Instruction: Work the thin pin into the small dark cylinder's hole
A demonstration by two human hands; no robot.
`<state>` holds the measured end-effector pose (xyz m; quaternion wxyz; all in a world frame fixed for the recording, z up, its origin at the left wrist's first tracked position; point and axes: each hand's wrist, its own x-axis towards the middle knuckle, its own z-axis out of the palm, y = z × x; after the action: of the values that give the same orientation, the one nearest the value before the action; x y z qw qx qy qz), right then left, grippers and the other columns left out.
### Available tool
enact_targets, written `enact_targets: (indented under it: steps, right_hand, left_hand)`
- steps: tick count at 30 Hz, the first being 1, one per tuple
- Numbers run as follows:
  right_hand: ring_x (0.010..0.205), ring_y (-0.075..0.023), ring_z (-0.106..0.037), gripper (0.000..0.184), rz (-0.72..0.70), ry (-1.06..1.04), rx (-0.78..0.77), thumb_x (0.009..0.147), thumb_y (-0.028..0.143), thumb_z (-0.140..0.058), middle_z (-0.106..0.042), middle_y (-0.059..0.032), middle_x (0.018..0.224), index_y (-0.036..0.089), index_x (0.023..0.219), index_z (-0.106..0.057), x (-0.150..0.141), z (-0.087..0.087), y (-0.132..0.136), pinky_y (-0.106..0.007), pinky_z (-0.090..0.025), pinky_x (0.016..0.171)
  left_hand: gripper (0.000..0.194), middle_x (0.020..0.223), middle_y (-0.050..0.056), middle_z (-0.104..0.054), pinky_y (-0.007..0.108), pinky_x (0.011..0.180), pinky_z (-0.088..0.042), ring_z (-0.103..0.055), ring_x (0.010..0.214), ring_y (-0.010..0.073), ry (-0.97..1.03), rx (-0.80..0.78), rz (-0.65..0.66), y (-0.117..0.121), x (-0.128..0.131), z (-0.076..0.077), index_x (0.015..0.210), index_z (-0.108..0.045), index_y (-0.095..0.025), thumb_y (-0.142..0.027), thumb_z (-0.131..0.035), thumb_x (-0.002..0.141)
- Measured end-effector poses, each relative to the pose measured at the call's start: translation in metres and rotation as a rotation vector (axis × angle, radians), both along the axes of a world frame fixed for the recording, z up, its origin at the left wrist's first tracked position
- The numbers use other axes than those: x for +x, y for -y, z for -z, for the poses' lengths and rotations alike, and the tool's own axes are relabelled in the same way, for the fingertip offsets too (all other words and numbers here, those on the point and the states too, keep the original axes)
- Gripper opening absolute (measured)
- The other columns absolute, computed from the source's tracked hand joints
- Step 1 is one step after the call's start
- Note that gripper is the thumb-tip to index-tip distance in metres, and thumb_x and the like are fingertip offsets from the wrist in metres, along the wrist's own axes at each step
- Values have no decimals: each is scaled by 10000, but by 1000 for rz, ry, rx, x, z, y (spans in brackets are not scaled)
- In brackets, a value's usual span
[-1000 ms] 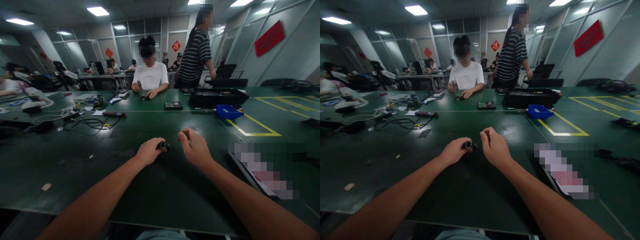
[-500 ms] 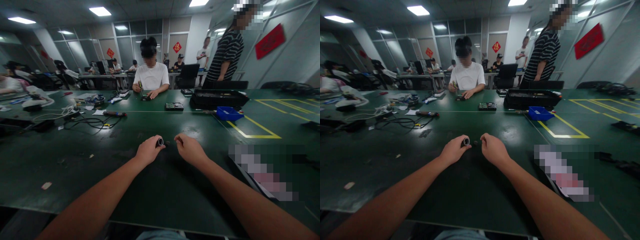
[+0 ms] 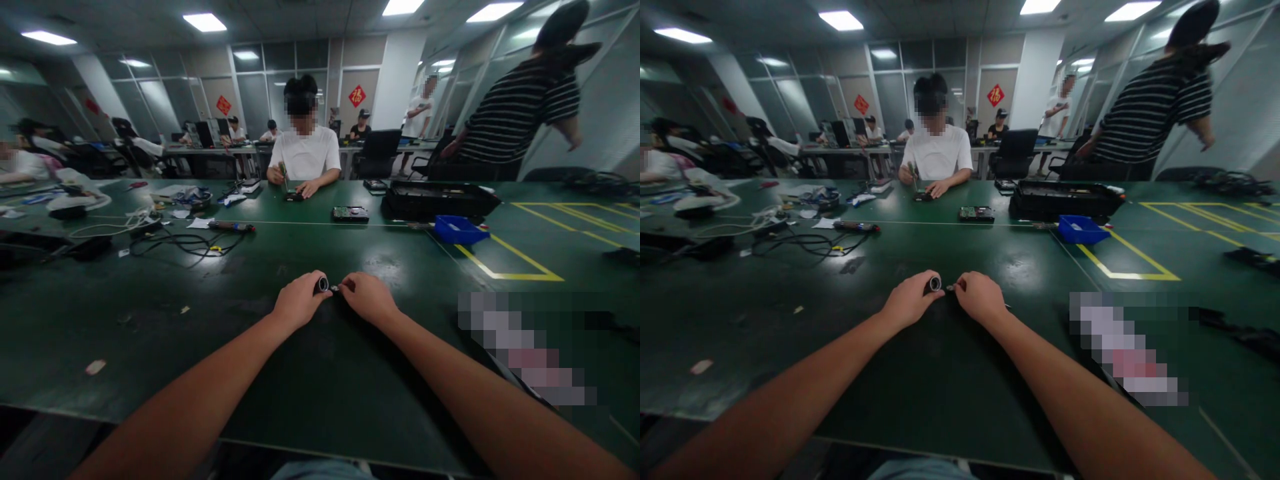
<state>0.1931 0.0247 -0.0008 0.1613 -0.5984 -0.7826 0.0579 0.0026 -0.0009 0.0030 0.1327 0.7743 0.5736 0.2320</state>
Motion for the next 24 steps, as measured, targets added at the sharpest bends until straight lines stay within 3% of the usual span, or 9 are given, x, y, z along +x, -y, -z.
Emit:
enact_targets:
  steps: [4, 8, 12, 19, 24]
  right_hand:
    - [929, -210, -654, 379, -71, 9, 3, 942, 415, -529, -688, -65, 1098, 265, 1274, -633, -2, 0, 2, -310, -459, 753]
    - [929, -202, -654, 288, -157, 46, -2, 967, 359, -484, -683, -55, 1058, 288, 1120, -718, -3, -1, 5, -299, -455, 760]
    - [915, -215, -658, 291, -183, 15, 21, 959, 365, -505, -689, -74, 1058, 270, 1132, -718, -4, 0, 6, -314, -464, 745]
    - [833, -207, -676, 171, -203, -28, -34, 890, 296, -616, -742, -41, 933, 243, 989, -745, -2, -4, 3, -304, -469, 689]
    - [879, -206, -691, 192, -185, -162, 28, 910, 276, -599, -765, -39, 988, 226, 1021, -747, 1, -15, 10, -316, -494, 768]
  left_hand:
    - [201, 1041, 8, -678, 294, 718, -427, -635, 940, 214, -8, 3, 7, 0, 0, 0, 1056, -587, -288, -416, -599, 901]
    - [193, 1040, 17, -679, 299, 716, -425, -635, 932, 220, -10, 0, 11, 0, 0, 1, 1050, -588, -283, -406, -599, 902]
    - [190, 1014, 31, -679, 304, 701, -424, -632, 902, 231, -2, 16, 6, -1, -1, 2, 1041, -591, -278, -404, -602, 899]
    - [195, 994, 37, -678, 306, 735, -438, -627, 899, 219, 52, 15, 11, -2, -2, 3, 1037, -608, -263, -394, -617, 892]
    - [187, 976, 25, -672, 311, 796, -455, -619, 890, 198, 130, 22, 33, -4, -3, 4, 1024, -614, -249, -365, -639, 878]
